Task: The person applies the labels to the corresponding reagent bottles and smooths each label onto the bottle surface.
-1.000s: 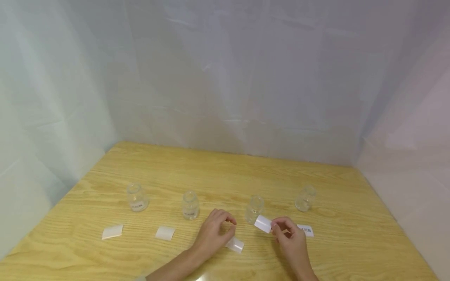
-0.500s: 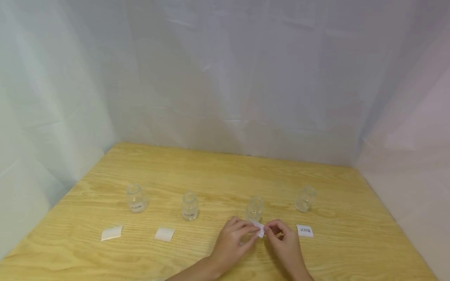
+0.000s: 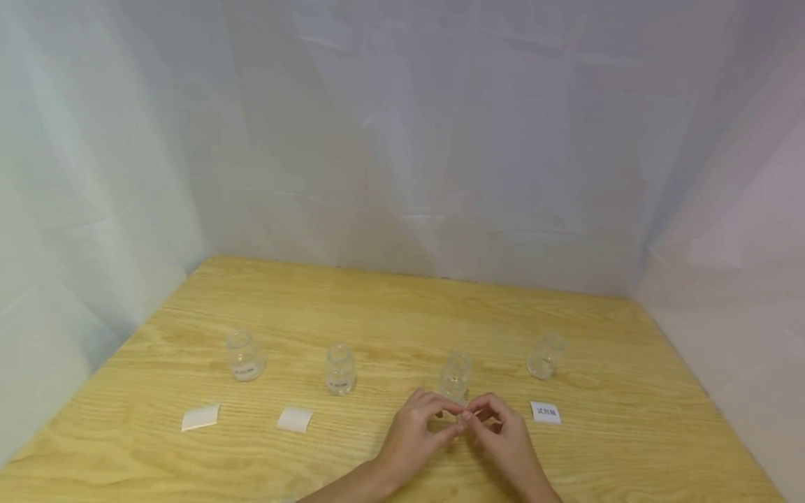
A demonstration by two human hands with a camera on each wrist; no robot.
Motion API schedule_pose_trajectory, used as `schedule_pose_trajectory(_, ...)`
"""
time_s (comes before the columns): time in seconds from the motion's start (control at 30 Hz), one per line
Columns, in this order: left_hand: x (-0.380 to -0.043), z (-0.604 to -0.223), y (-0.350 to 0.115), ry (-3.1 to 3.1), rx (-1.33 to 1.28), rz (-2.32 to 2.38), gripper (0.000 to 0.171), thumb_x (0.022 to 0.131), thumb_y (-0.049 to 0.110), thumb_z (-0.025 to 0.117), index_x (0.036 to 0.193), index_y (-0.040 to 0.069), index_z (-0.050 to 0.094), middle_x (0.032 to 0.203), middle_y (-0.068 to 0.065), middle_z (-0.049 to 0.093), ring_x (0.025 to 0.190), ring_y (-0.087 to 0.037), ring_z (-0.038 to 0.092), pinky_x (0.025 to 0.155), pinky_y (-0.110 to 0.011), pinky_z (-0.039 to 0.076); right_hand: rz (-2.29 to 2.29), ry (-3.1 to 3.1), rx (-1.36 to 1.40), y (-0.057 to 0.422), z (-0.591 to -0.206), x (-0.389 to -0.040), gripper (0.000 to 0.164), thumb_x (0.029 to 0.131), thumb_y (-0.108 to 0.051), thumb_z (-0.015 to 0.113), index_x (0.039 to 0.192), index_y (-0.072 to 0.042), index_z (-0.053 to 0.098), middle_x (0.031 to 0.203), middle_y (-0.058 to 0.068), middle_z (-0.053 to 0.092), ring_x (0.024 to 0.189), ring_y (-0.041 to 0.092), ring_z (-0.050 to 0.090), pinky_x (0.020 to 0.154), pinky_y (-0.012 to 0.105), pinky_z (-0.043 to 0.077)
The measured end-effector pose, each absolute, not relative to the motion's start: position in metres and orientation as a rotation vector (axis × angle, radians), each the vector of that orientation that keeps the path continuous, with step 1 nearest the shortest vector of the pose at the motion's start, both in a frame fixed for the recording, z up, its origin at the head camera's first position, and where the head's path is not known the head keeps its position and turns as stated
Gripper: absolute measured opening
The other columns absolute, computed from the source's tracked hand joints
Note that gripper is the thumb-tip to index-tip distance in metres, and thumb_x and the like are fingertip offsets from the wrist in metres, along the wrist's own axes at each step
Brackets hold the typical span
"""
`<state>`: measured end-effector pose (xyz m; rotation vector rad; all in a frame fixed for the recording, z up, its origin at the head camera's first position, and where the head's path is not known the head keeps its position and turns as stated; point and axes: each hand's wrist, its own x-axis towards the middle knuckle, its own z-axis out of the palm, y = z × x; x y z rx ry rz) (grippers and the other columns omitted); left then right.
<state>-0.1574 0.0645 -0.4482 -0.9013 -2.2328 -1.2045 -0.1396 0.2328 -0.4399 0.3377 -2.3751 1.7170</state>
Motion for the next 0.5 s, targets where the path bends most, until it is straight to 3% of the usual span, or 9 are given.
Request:
schedule_pose_trajectory(0.27, -0.1564, -0.4464, 0.0656, -2.306, -0.814, -1.426, 0.023, 0.084, 0.036, 0.062, 0.093, 0.015, 0.070, 0.086, 0.013, 0.061, 0.080, -0.003, 0.049, 0.067, -0.015, 0.042, 1.725, -2.395, 0.346, 0.2315, -0.4406, -0.1389, 0.009, 0.085, 0.002, 0.061, 0.092, -0.004, 0.060, 0.087, 0.002, 0.059, 0.072, 0.016, 0.056, 0.049, 0.031, 0.050)
schedule_pose_trajectory(0.5, -0.1581, -0.4453, 0.0646, -2.353, -0.643, -1.770, 0.007, 0.082, 0.007, 0.068, 0.088, 0.009, 0.069, 0.083, 0.009, 0.059, 0.072, -0.003, 0.048, 0.057, -0.017, 0.044, 1.690, -2.363, 0.227, 0.2318, -0.4393, -0.1380, 0.005, 0.089, -0.007, 0.061, 0.092, -0.003, 0.061, 0.086, 0.008, 0.060, 0.070, 0.020, 0.055, 0.049, 0.031, 0.050)
